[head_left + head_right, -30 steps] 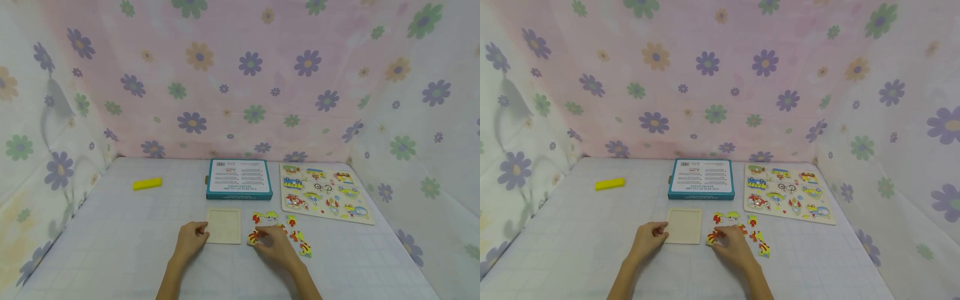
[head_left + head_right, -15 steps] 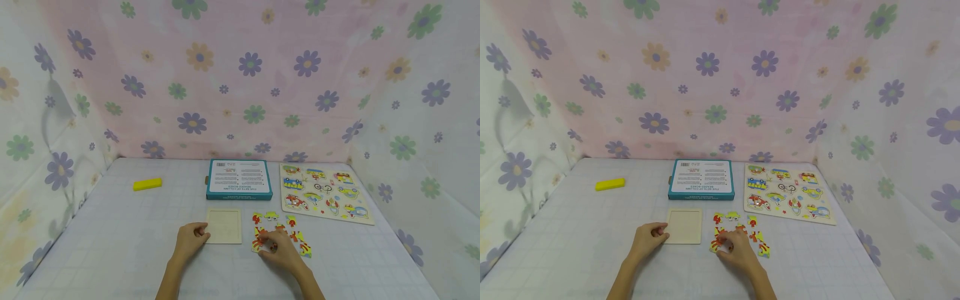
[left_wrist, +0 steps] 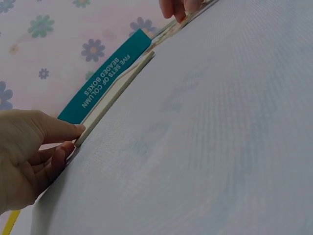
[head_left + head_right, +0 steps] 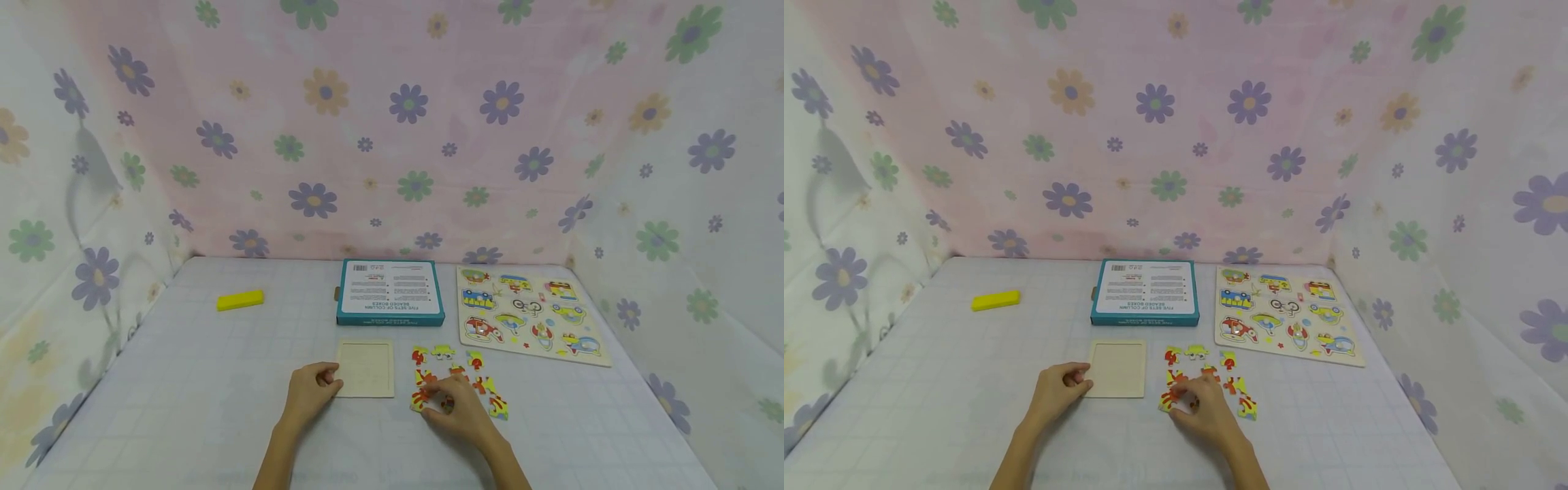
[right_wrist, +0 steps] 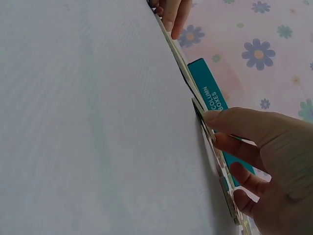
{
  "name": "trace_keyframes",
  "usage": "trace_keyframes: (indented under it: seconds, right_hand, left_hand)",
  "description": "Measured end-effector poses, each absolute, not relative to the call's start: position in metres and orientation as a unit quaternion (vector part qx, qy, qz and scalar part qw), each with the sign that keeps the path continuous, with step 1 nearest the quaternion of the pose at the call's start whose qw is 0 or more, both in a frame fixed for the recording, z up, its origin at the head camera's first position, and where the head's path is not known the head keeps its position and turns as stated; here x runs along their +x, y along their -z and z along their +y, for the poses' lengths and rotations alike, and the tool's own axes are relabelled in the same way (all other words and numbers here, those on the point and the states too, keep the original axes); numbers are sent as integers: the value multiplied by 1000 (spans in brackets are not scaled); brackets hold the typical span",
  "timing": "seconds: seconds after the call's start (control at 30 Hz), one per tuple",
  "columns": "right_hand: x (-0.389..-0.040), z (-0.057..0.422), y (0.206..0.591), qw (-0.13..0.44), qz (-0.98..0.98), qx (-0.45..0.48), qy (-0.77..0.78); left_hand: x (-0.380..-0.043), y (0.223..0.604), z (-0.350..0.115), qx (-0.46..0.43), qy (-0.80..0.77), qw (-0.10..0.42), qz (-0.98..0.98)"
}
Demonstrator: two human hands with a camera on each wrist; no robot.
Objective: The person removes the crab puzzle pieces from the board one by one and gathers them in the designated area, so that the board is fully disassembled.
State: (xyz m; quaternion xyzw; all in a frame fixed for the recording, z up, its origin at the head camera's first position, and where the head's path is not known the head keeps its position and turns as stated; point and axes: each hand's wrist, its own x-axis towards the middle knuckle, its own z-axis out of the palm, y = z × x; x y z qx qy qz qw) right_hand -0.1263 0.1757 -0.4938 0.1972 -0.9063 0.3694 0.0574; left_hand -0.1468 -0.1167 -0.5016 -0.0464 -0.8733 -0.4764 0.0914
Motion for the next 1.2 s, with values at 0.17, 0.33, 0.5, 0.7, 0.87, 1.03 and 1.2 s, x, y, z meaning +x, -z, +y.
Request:
trace_keyframes:
  seconds: [0.17, 0.33, 0.5, 0.7, 0.87, 1.03, 1.2]
  right_hand:
    - [-124, 177, 494, 57, -903, 187, -383]
    - [-124, 178, 492, 51, -904, 172, -389]
    - [-124, 178, 491, 49, -903, 166, -392]
    - [-124, 177, 492, 16, -911, 165, -378]
    - [-124, 176, 491, 19, -918, 164, -361]
    - [-126, 175, 490, 24, -920, 170, -352]
    - [-126, 175, 491, 25, -921, 173, -347]
  left_hand:
    - [-147, 503, -117, -49, 479, 88, -872]
    - [-148, 504, -116, -48, 478, 91, -872]
    - [-148, 503, -116, -45, 476, 92, -873]
    - [-147, 502, -116, -41, 476, 91, -874]
    - [-147, 502, -117, -43, 476, 93, -874]
    - [-147, 502, -117, -43, 475, 92, -874]
    - [-146, 503, -117, -43, 476, 91, -874]
